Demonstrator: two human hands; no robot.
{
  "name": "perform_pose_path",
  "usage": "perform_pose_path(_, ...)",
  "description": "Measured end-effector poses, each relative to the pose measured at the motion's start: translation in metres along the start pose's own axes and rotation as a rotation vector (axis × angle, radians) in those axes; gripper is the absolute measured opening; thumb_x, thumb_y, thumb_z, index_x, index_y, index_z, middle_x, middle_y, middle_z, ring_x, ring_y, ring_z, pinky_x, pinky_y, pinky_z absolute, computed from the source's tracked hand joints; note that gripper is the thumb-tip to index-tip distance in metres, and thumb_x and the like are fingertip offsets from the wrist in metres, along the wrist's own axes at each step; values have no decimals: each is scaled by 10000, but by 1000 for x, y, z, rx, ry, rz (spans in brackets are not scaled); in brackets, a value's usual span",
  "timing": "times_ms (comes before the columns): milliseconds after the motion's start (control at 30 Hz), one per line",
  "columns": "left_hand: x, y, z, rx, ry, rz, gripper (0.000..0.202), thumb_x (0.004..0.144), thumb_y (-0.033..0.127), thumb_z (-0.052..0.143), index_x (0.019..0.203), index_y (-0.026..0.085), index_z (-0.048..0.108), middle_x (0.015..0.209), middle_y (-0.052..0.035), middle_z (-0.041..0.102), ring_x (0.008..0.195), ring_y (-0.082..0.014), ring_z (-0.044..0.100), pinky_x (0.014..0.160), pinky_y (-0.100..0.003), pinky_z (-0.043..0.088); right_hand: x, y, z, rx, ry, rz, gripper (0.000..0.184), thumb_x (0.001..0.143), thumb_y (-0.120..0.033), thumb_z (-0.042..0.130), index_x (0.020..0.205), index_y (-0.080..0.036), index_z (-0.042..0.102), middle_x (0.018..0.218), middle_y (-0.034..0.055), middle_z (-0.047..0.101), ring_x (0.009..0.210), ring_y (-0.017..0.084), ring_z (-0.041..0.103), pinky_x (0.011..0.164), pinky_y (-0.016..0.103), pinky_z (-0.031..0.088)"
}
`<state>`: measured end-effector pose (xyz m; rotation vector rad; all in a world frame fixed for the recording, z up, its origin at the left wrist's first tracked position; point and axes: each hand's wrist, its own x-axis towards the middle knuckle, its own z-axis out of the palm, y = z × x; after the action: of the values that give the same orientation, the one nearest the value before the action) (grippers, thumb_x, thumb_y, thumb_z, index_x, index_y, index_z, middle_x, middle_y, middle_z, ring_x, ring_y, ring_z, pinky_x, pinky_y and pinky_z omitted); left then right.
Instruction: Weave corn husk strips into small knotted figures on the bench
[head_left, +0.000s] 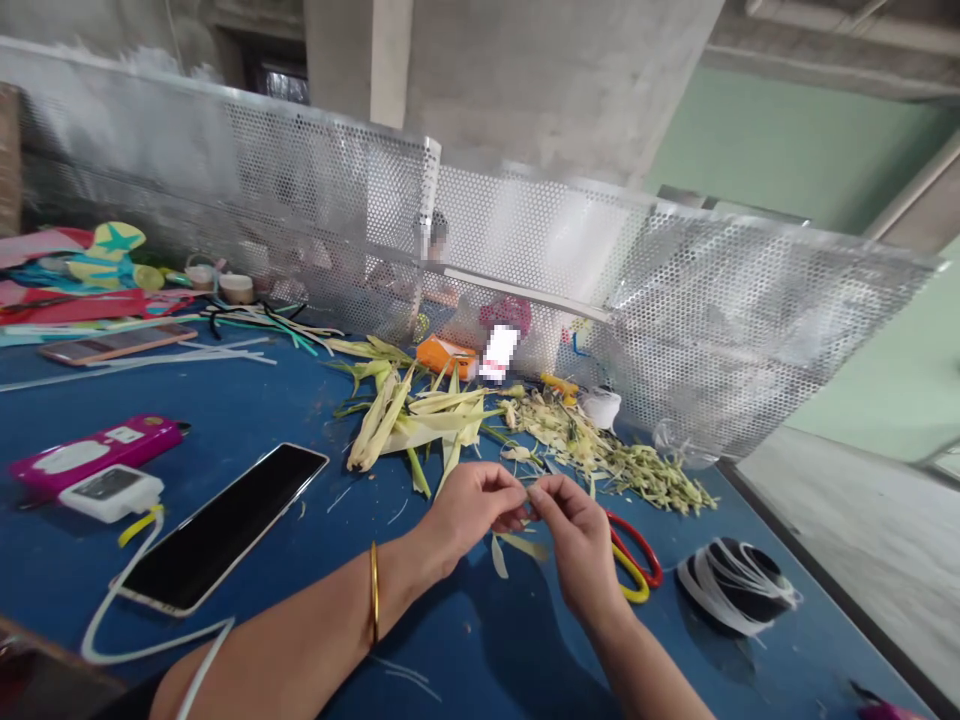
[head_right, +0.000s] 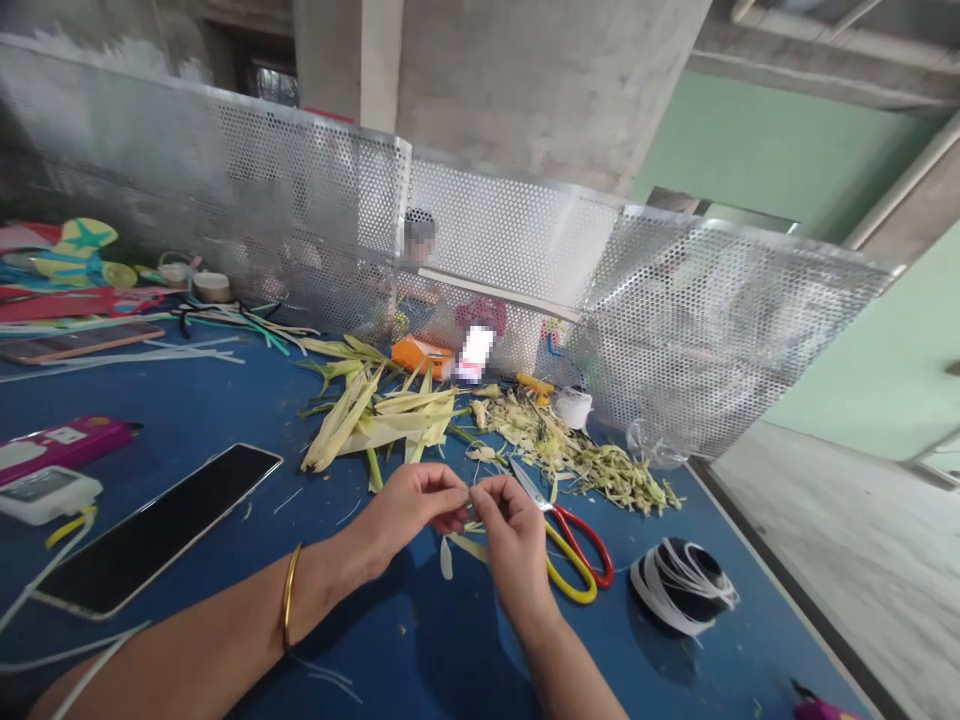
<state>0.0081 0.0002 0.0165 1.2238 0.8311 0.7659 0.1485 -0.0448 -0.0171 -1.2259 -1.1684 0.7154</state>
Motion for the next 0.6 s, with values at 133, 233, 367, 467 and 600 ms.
perform_pose_path(133, 0, 2, -1, 42, 17, -38, 146, 705, 295, 652, 710, 150, 636, 637, -19, 667, 577, -121, 602, 580, -230, 441, 0, 5, 3, -6, 0, 26, 319, 827, -472, 655, 719, -180, 588, 648, -12, 540, 641, 140, 493, 622, 256, 425)
perform_pose_path(233, 2, -1, -4, 80, 15, -28, 153, 682, 303, 648, 715, 154, 632, 647, -13, 666, 578, -125, 593, 568, -237, 427, -1, 11, 3, 5, -7, 48, 332, 826, -485, 652, 717, -178, 591, 647, -5, 549, 636, 143, 507, 607, 255, 433)
perform_pose_path(367, 5, -2, -7, 68, 2, -3, 208, 674, 362, 642, 685, 155, 625, 590, 0, 632, 542, -122, 564, 566, -252, 419, -1, 19, 4, 54, -46, 49, 268, 826, -453, 657, 870, -189, 649, 705, 10, 601, 674, 173, 574, 641, 283, 481)
perform_pose_path(467, 3, 1, -8, 6, -16, -70, 265, 623, 408, 681, 657, 156, 603, 566, 1, 621, 518, -118, 549, 543, -251, 403, -1, 16, 3, 13, -72, -14, 220, 812, -394, 681, 925, -206, 694, 729, 18, 627, 684, 178, 587, 651, 283, 479)
perform_pose_path(600, 1, 1, -10, -71, -73, -170, 331, 579, 445, 735, 656, 144, 618, 562, -3, 616, 497, -107, 535, 519, -243, 387, 0, 5, 0, -12, -40, -98, 142, 761, -344, 733, 755, -203, 718, 702, 22, 622, 678, 172, 576, 646, 272, 460)
